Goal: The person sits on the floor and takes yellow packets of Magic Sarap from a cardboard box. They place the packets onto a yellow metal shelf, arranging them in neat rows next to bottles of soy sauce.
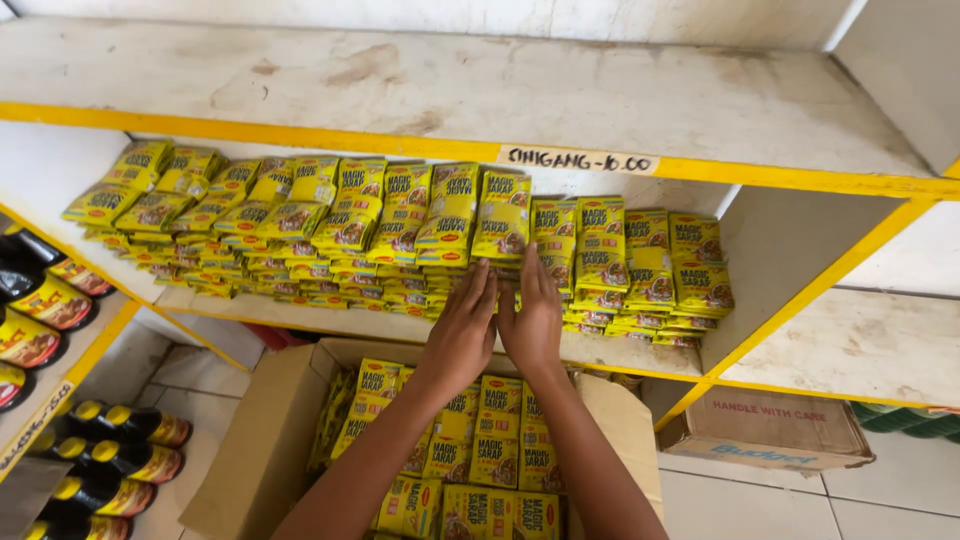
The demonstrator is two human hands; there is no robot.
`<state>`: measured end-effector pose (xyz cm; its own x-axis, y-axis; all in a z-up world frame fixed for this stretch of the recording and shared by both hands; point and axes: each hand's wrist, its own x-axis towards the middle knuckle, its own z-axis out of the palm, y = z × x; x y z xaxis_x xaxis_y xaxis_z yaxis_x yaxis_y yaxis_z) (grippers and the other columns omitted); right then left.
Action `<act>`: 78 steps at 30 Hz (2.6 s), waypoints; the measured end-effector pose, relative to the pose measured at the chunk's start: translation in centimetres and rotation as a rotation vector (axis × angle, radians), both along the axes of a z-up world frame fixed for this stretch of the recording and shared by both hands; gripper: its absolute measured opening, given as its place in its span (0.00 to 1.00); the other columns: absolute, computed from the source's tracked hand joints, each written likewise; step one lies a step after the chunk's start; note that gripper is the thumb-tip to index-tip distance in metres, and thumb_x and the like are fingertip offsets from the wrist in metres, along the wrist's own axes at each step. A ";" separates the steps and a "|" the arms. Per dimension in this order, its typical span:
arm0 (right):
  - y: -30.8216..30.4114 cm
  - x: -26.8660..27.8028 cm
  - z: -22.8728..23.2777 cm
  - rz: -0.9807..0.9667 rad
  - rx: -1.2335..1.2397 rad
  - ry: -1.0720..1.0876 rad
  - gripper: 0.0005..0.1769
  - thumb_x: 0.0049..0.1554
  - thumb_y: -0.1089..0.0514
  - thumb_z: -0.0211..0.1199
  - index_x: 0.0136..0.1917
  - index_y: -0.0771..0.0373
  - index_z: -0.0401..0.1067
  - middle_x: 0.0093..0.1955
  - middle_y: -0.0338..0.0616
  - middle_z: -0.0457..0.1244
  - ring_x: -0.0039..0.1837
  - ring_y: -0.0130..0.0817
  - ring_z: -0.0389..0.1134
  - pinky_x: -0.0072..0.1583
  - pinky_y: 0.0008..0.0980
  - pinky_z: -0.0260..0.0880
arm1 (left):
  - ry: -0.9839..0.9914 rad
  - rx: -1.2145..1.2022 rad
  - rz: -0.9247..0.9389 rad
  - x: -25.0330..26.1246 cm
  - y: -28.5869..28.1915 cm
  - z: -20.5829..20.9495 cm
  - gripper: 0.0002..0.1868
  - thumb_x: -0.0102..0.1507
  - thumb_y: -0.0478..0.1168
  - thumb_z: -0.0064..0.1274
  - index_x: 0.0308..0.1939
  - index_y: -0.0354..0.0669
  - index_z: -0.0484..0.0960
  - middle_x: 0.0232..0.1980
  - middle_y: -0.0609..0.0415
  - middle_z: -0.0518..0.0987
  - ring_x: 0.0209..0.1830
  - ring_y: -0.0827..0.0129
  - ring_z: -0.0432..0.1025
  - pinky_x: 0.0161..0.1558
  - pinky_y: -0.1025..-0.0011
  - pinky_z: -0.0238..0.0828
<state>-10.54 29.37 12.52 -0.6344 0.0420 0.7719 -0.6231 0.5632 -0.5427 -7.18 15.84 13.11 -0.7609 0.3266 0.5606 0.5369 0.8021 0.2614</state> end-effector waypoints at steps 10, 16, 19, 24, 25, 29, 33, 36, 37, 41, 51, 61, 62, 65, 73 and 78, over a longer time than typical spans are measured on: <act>0.1 -2.0 -1.4 0.082 0.016 -0.061 0.36 0.61 0.69 0.52 0.79 0.80 0.47 0.74 0.76 0.56 0.73 0.67 0.61 0.71 0.49 0.62 | -0.051 -0.070 0.094 -0.9 1.1 0.2 0.39 0.60 0.32 0.53 0.74 0.28 0.58 0.81 0.36 0.52 0.80 0.46 0.51 0.72 0.39 0.46; 0.8 -1.8 -1.0 0.127 0.031 -0.105 0.37 0.59 0.71 0.51 0.80 0.78 0.48 0.73 0.73 0.58 0.72 0.66 0.62 0.70 0.50 0.64 | -0.022 -0.113 0.122 -1.2 0.8 -0.7 0.35 0.64 0.34 0.50 0.74 0.28 0.60 0.80 0.35 0.54 0.80 0.47 0.52 0.72 0.38 0.47; 1.0 -1.3 -0.7 0.165 0.019 -0.144 0.37 0.59 0.72 0.51 0.80 0.77 0.48 0.73 0.73 0.58 0.73 0.66 0.62 0.70 0.49 0.65 | -0.039 -0.118 0.111 -0.8 0.2 -0.3 0.34 0.64 0.34 0.50 0.74 0.29 0.61 0.81 0.37 0.54 0.80 0.48 0.53 0.72 0.38 0.48; 1.0 -0.6 -0.4 0.213 0.007 -0.167 0.40 0.60 0.71 0.53 0.82 0.75 0.43 0.76 0.72 0.56 0.76 0.65 0.59 0.71 0.46 0.65 | -0.063 0.080 -0.062 -0.4 -1.7 0.7 0.30 0.67 0.34 0.49 0.74 0.33 0.64 0.81 0.40 0.57 0.79 0.49 0.57 0.73 0.48 0.56; 1.3 -0.8 -0.3 0.216 0.009 -0.175 0.40 0.60 0.71 0.53 0.82 0.75 0.43 0.76 0.72 0.56 0.76 0.65 0.59 0.71 0.46 0.65 | -0.071 0.083 -0.059 -0.2 -2.0 1.2 0.30 0.67 0.34 0.49 0.74 0.33 0.64 0.81 0.40 0.57 0.79 0.49 0.57 0.73 0.48 0.56; 2.2 0.8 -0.1 0.220 0.079 -0.136 0.42 0.62 0.69 0.59 0.83 0.74 0.43 0.79 0.72 0.53 0.79 0.64 0.57 0.74 0.47 0.63 | -0.155 0.179 -0.148 2.2 -3.8 2.5 0.26 0.70 0.38 0.50 0.72 0.38 0.68 0.76 0.43 0.66 0.72 0.49 0.66 0.68 0.58 0.66; 2.6 4.4 3.9 0.142 0.182 -0.010 0.38 0.60 0.68 0.65 0.79 0.71 0.53 0.75 0.71 0.56 0.76 0.63 0.60 0.74 0.46 0.64 | -0.437 0.102 -0.166 3.1 -6.1 2.4 0.21 0.70 0.45 0.51 0.66 0.45 0.75 0.60 0.48 0.79 0.58 0.54 0.76 0.58 0.60 0.74; 3.0 6.6 3.6 0.164 0.184 -0.123 0.26 0.60 0.66 0.67 0.69 0.68 0.64 0.64 0.62 0.63 0.65 0.54 0.68 0.67 0.40 0.70 | -0.647 -0.066 -0.226 3.9 -7.5 -0.4 0.19 0.67 0.51 0.53 0.56 0.45 0.79 0.51 0.48 0.82 0.51 0.53 0.77 0.52 0.56 0.74; 2.9 7.3 3.5 0.165 0.191 -0.129 0.26 0.60 0.66 0.67 0.69 0.68 0.64 0.64 0.62 0.63 0.65 0.54 0.68 0.67 0.40 0.70 | -0.652 -0.058 -0.227 4.6 -7.7 -2.0 0.19 0.67 0.51 0.53 0.56 0.45 0.79 0.51 0.48 0.82 0.51 0.53 0.77 0.52 0.56 0.74; 3.1 9.7 1.0 0.387 0.497 -0.524 0.17 0.56 0.56 0.69 0.57 0.59 0.73 0.53 0.47 0.70 0.55 0.43 0.73 0.57 0.39 0.72 | -0.949 -0.474 -0.287 7.6 -6.9 -7.2 0.23 0.62 0.59 0.56 0.45 0.43 0.84 0.49 0.45 0.82 0.51 0.50 0.77 0.51 0.51 0.73; 2.7 12.7 -7.0 0.561 1.265 -1.289 0.35 0.47 0.48 0.73 0.67 0.51 0.67 0.58 0.40 0.70 0.61 0.44 0.70 0.58 0.44 0.72 | -0.745 -0.511 -0.284 12.9 -5.4 -13.3 0.31 0.51 0.56 0.69 0.50 0.41 0.81 0.50 0.46 0.79 0.54 0.51 0.72 0.55 0.53 0.67; 2.9 12.8 -6.5 0.560 1.331 -1.230 0.38 0.43 0.44 0.77 0.65 0.51 0.69 0.57 0.39 0.70 0.61 0.43 0.71 0.57 0.45 0.72 | -0.794 -0.408 -0.353 13.4 -5.2 -11.3 0.30 0.48 0.54 0.72 0.47 0.43 0.82 0.50 0.44 0.77 0.55 0.49 0.71 0.53 0.51 0.69; 3.1 12.8 -6.7 0.569 1.304 -1.209 0.38 0.42 0.44 0.78 0.63 0.52 0.70 0.57 0.39 0.70 0.61 0.43 0.71 0.57 0.45 0.72 | -0.843 -0.402 -0.350 13.4 -5.1 -10.9 0.26 0.49 0.53 0.72 0.44 0.44 0.82 0.49 0.44 0.77 0.55 0.48 0.71 0.53 0.51 0.69; 3.4 12.6 -7.6 0.600 1.236 -1.153 0.40 0.39 0.45 0.79 0.63 0.52 0.71 0.58 0.39 0.69 0.60 0.43 0.70 0.56 0.45 0.72 | -0.880 -0.354 -0.358 13.3 -5.3 -11.7 0.18 0.51 0.49 0.69 0.36 0.47 0.81 0.47 0.46 0.78 0.53 0.49 0.72 0.50 0.52 0.70; 2.8 13.7 -9.7 0.615 1.231 -1.091 0.39 0.36 0.45 0.80 0.60 0.54 0.73 0.56 0.43 0.69 0.58 0.45 0.71 0.55 0.45 0.73 | -0.953 -0.403 -0.389 12.0 -5.4 -13.2 0.07 0.57 0.44 0.60 0.34 0.50 0.78 0.40 0.51 0.84 0.43 0.54 0.79 0.45 0.52 0.74; 2.5 13.8 -8.1 0.689 1.183 -1.023 0.31 0.36 0.45 0.78 0.51 0.58 0.75 0.50 0.46 0.69 0.53 0.48 0.71 0.52 0.46 0.72 | -0.926 -0.270 -0.444 11.6 -5.5 -11.8 0.33 0.45 0.54 0.72 0.48 0.45 0.78 0.43 0.49 0.81 0.44 0.50 0.76 0.44 0.51 0.73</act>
